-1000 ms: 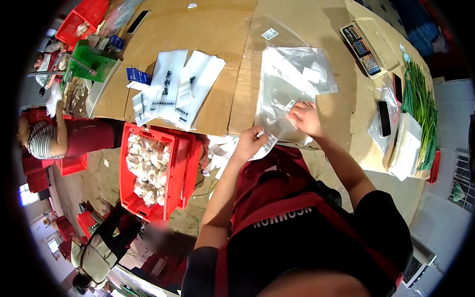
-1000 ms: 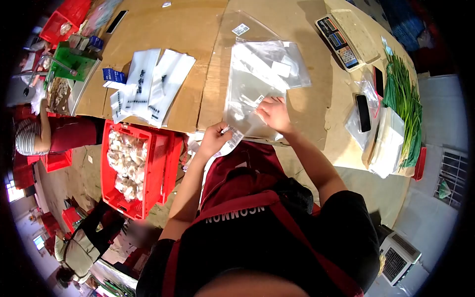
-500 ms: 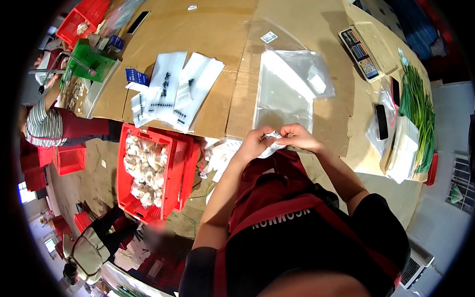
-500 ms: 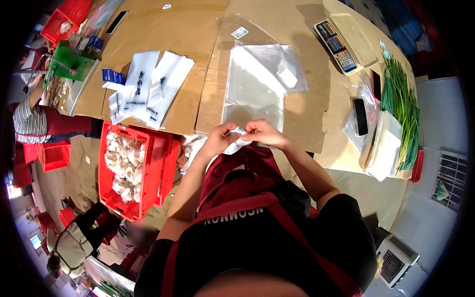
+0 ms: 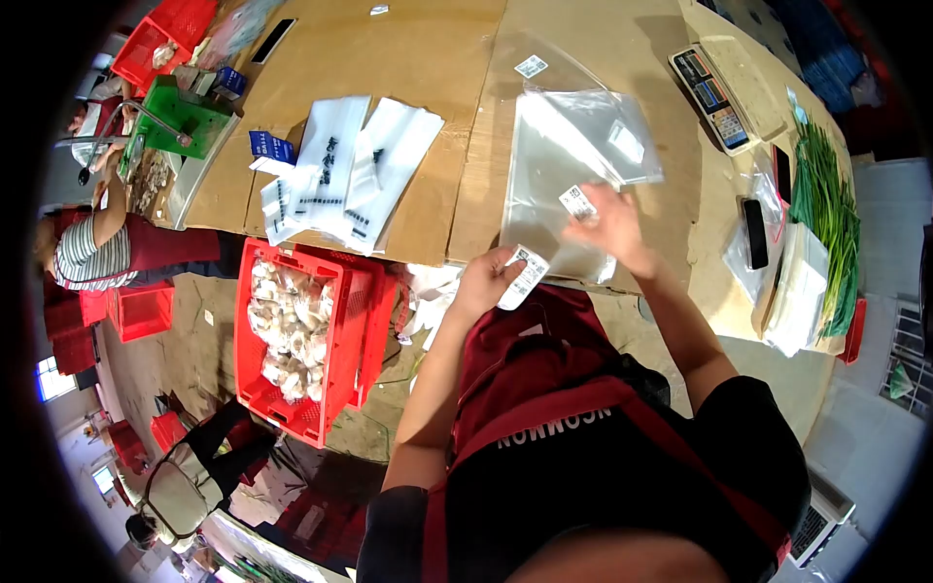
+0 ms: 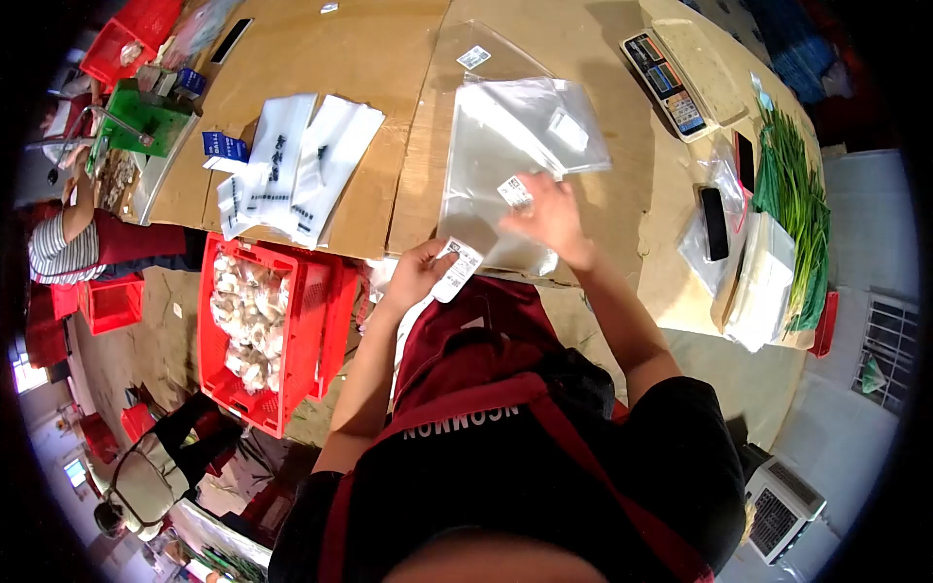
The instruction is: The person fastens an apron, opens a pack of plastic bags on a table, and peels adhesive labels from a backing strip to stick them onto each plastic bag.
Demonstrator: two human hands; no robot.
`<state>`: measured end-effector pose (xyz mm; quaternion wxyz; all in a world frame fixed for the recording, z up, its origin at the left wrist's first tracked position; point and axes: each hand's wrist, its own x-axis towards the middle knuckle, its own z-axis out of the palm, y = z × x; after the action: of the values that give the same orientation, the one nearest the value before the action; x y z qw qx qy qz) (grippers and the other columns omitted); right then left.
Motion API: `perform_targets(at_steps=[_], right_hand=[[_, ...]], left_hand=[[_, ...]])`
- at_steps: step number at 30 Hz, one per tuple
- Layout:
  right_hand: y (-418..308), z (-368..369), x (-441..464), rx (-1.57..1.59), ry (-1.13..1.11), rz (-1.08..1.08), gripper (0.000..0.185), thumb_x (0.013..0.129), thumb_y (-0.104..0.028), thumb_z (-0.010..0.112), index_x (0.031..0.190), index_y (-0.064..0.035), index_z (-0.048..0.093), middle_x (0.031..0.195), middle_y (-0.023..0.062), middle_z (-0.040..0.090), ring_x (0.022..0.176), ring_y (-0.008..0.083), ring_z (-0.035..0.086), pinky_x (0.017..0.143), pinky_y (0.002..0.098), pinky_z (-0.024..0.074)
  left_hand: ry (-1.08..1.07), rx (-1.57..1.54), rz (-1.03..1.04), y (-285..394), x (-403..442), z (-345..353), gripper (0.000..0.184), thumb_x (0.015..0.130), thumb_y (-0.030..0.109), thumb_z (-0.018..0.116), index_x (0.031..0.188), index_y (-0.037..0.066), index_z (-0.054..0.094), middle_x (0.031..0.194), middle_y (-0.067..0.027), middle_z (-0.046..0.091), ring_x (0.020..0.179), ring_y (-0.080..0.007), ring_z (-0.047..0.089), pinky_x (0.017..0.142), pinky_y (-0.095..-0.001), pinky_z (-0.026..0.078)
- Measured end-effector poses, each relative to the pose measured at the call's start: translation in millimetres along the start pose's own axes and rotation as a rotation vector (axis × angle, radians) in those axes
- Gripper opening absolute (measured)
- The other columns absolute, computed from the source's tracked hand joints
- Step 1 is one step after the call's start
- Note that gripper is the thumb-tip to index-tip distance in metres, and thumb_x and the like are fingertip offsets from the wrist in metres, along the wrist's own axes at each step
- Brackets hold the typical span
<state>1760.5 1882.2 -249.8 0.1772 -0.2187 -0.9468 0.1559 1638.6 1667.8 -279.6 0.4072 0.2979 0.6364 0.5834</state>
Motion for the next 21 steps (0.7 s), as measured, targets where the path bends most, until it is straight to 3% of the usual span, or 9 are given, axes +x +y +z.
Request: perform_targets(at_steps=[1,3,4,7,10,14,16,20,21], right_hand=[[-0.4,3.2,-7.7,-0.001,-0.004,0.0,0.046,0.065,-0.04,0.068,0.097,-0.01,0.056,0.093,0.0098,0.058,0.085,0.0257,0.056,0.081,0.0348,0.0384],[1.1,8.5,-20.4,0.007,-0.11,-0.264,0.034,0.067,-0.035,0.067,0.088,-0.0103,0.06,0.095,0.0053,0.057,0.088,0.0219,0.054,0.083,0.0333,0.0343],[5.3,15.1,-17.7,-0.054,-0.144,-0.204,0.023,0.069,-0.03,0.067,0.081,-0.0117,0.062,0.096,0.0,0.056,0.086,0.0185,0.052,0.082,0.0336,0.0331],[12.1,18.1,-15.3,-0.023,-0.196,-0.145,0.019,0.069,-0.028,0.067,0.079,-0.0128,0.061,0.092,-0.0026,0.055,0.085,0.0169,0.051,0.082,0.0338,0.0317],[0.4,9.2,-12.7,0.064,-0.1,-0.207,0.015,0.071,-0.026,0.066,0.076,-0.013,0.06,0.086,-0.0033,0.054,0.084,0.0164,0.05,0.081,0.0334,0.0312],[5.6,10.1,-15.4,0.141,-0.182,-0.238,0.016,0.071,-0.027,0.067,0.077,-0.0137,0.06,0.084,-0.0023,0.053,0.085,0.017,0.05,0.081,0.0334,0.0306],[9.0,24.7,-17.0,0.13,-0.216,-0.186,0.019,0.07,-0.029,0.067,0.08,-0.0151,0.061,0.086,-0.0023,0.053,0.086,0.0172,0.05,0.082,0.0338,0.0298],[5.0,21.2,-18.8,0.196,-0.155,-0.183,0.018,0.07,-0.029,0.067,0.079,-0.0154,0.061,0.087,-0.002,0.053,0.085,0.0179,0.05,0.081,0.0343,0.0298],[1.9,18.0,-19.7,0.155,-0.15,-0.177,0.016,0.071,-0.029,0.066,0.079,-0.0157,0.061,0.087,-0.002,0.053,0.085,0.0181,0.05,0.081,0.0344,0.03]], left_hand=[[0.019,-0.032,0.051,-0.3,-0.8,0.9,0.011,0.081,0.01,0.06,0.086,-0.001,0.06,0.066,-0.0063,0.059,0.06,-0.0103,0.052,0.055,-0.0269,0.042],[-0.07,-0.004,0.034,0.3,-1.4,-2.9,0.011,0.081,0.006,0.058,0.087,-0.003,0.059,0.071,-0.0033,0.058,0.064,-0.0075,0.052,0.057,-0.0236,0.043],[-0.171,0.054,-0.03,3.3,0.9,-5.2,0.011,0.082,0.003,0.056,0.089,-0.006,0.058,0.076,-0.001,0.058,0.068,-0.0056,0.053,0.059,-0.0207,0.044],[-0.145,-0.068,-0.149,15.2,1.2,-2.1,0.009,0.079,0.0,0.055,0.086,-0.005,0.059,0.074,-0.0007,0.058,0.066,-0.0051,0.053,0.057,-0.0205,0.043],[-0.056,-0.158,-0.105,32.8,-0.3,1.1,0.004,0.078,0.002,0.058,0.079,-0.002,0.059,0.066,0.0018,0.053,0.058,-0.0034,0.048,0.049,-0.0202,0.038],[-0.031,-0.187,-0.127,26.7,-0.7,1.6,0.004,0.078,0.002,0.057,0.077,-0.002,0.058,0.064,0.0024,0.051,0.057,-0.0029,0.046,0.048,-0.0203,0.037],[-0.089,-0.106,-0.129,14.1,-1.6,-1.5,0.006,0.08,0.001,0.055,0.082,-0.003,0.059,0.07,0.0013,0.058,0.062,-0.0028,0.049,0.053,-0.0203,0.041],[-0.097,-0.016,-0.124,5.3,-3.5,-4.2,0.006,0.08,0.002,0.055,0.081,-0.003,0.059,0.07,0.0015,0.057,0.061,-0.0027,0.049,0.053,-0.0201,0.04],[-0.05,-0.063,-0.112,5.6,-5.0,-2.3,0.006,0.079,0.002,0.056,0.075,-0.002,0.056,0.064,0.0028,0.052,0.057,-0.0023,0.044,0.049,-0.0206,0.036]])
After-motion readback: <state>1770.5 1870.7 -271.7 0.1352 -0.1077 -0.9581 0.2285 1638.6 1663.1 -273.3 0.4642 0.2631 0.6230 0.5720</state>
